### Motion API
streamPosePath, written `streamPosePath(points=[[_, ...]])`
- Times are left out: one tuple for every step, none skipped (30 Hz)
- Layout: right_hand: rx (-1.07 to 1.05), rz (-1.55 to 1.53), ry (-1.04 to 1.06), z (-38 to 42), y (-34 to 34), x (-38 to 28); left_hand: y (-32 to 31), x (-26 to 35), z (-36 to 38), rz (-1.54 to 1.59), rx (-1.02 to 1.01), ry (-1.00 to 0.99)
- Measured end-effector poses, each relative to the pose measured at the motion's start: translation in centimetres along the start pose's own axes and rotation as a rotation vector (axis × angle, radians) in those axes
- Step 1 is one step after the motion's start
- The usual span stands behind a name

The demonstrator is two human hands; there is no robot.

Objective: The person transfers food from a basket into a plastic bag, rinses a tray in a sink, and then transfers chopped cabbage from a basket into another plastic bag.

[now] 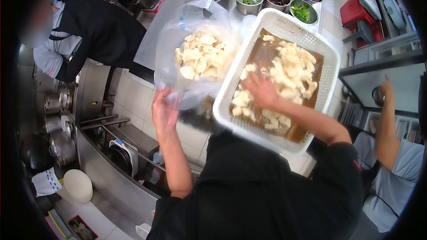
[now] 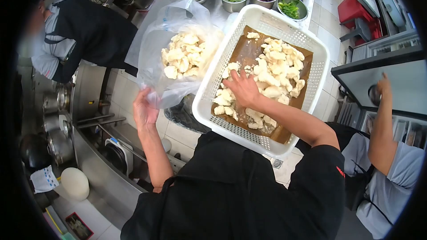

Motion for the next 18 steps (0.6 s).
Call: streamPosePath(points=[[-0.013, -0.060, -0.025, -0.1, 0.3, 0.2, -0.1, -0.3, -0.1, 0.006, 0.006, 0.012], [-0.025, -0.119, -0.050, -0.3, 0.7, 0.5, -0.2, -0.6, -0.2, 0.012, 0.011, 0.022], [-0.036, -0.178, -0.072, -0.4, 1.2, 0.6, -0.7, -0.6, -0.2, 0.007, -0.007, 0.017], [-0.040, -0.226, -0.118, -0.1, 2.3, 0.9, -1.3, -0.5, 0.0, 0.002, -0.022, 0.011], [-0.025, -0.317, -0.143, 0.0, 2.9, 1.5, -1.6, -0.4, 0.1, -0.003, -0.034, 0.004], [-0.014, -0.408, -0.166, 0.0, 3.3, 2.4, -1.1, -0.4, 0.1, -0.012, -0.019, 0.011], [-0.002, -0.498, -0.190, 0.0, 3.5, 3.3, -0.6, -0.3, 0.0, -0.020, -0.004, 0.016], [0.057, -0.557, -0.240, -0.1, 3.7, 4.3, -0.3, -0.3, 0.0, -0.029, 0.011, 0.023], [0.169, -0.558, -0.230, -0.1, 3.9, 5.1, -0.2, -0.3, 0.0, -0.030, 0.016, 0.021], [0.282, -0.557, -0.220, -0.1, 3.6, 6.1, -0.4, -0.1, 0.2, -0.032, 0.019, 0.020], [0.395, -0.556, -0.209, -0.1, 3.1, 7.2, -0.6, 0.0, 0.2, -0.034, 0.023, 0.018], [0.497, -0.659, -0.226, -0.3, 2.2, 8.9, -0.7, 0.1, 0.3, -0.035, 0.022, 0.015], [0.514, -0.968, -0.250, 0.3, 2.6, 9.8, -0.8, 0.1, 0.4, -0.036, 0.021, 0.010], [0.526, -1.278, -0.272, 1.3, 3.9, 10.3, -0.9, 0.1, 0.4, -0.037, 0.019, 0.005], [0.531, -1.588, -0.289, 1.8, 4.4, 10.7, -0.8, 0.0, 0.3, -0.033, 0.014, 0.008], [0.560, -1.751, -0.259, 2.0, 4.5, 11.4, -0.5, 0.0, 0.1, -0.030, 0.008, 0.010], [0.599, -1.887, -0.196, 2.5, 5.4, 11.5, -0.5, -0.1, -0.1, -0.026, 0.003, 0.012], [0.540, -2.020, -0.156, 2.4, 5.0, 11.8, -0.6, -0.2, -0.2, -0.024, 0.009, 0.019]])
Point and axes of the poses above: each hand's wrist, its own z-axis away from the middle knuckle, its own y-axis out of the back of the hand, x = y × z, the point moved 7 cm from there along -z, towards the middle knuckle, and after that the axes turned 11 degrees about -x, right-handed, at the moved point
